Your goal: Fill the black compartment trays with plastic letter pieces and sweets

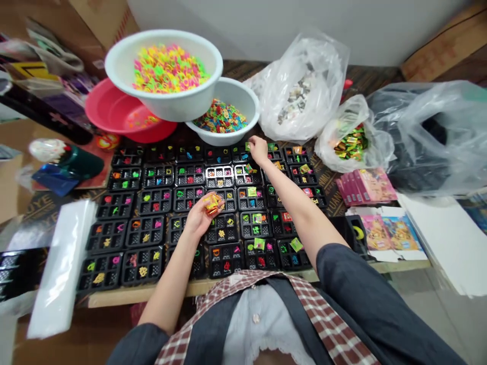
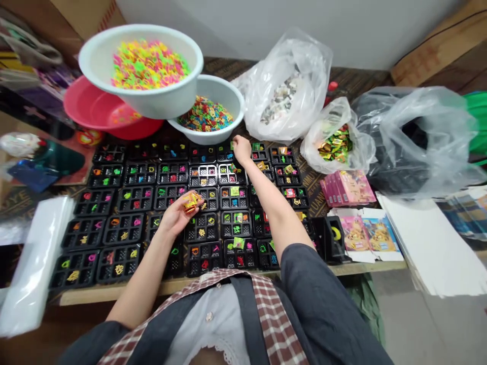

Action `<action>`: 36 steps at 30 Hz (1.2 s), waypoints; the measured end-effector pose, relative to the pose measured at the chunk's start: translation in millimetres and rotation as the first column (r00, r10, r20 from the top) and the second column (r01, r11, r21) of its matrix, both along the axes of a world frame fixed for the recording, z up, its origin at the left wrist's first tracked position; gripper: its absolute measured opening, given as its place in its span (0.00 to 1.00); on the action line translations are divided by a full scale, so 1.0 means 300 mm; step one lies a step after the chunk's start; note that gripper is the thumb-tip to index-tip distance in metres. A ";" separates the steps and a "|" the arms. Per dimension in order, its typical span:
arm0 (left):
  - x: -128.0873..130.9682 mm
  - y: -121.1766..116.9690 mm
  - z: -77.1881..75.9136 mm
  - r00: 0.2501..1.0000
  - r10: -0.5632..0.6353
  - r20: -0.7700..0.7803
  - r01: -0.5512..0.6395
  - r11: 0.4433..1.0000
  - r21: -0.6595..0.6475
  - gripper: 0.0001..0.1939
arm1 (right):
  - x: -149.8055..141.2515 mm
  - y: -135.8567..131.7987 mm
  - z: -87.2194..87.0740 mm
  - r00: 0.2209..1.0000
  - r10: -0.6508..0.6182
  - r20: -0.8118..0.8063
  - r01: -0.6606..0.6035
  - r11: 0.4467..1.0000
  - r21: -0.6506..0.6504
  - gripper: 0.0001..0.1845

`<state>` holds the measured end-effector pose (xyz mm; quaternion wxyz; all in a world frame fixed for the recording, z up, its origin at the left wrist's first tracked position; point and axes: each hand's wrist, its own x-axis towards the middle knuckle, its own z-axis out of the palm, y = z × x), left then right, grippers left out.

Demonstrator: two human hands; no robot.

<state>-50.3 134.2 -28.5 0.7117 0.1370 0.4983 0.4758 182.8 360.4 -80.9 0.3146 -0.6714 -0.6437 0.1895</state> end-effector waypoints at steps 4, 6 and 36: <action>-0.009 0.033 -0.002 1.000 0.016 -0.018 -0.016 1.000 0.005 0.18 | -0.029 0.009 0.012 0.993 0.084 0.083 -0.081 0.996 -0.033 0.12; -0.003 0.060 -0.001 0.999 0.029 -0.027 -0.029 1.000 -0.011 0.18 | -0.050 -0.039 0.031 0.993 0.114 0.043 -0.116 0.991 0.064 0.13; -0.064 0.202 -0.052 0.986 0.059 -0.158 -0.055 0.998 0.030 0.20 | -0.327 -0.235 0.089 0.900 0.335 -0.278 -0.344 0.939 0.018 0.20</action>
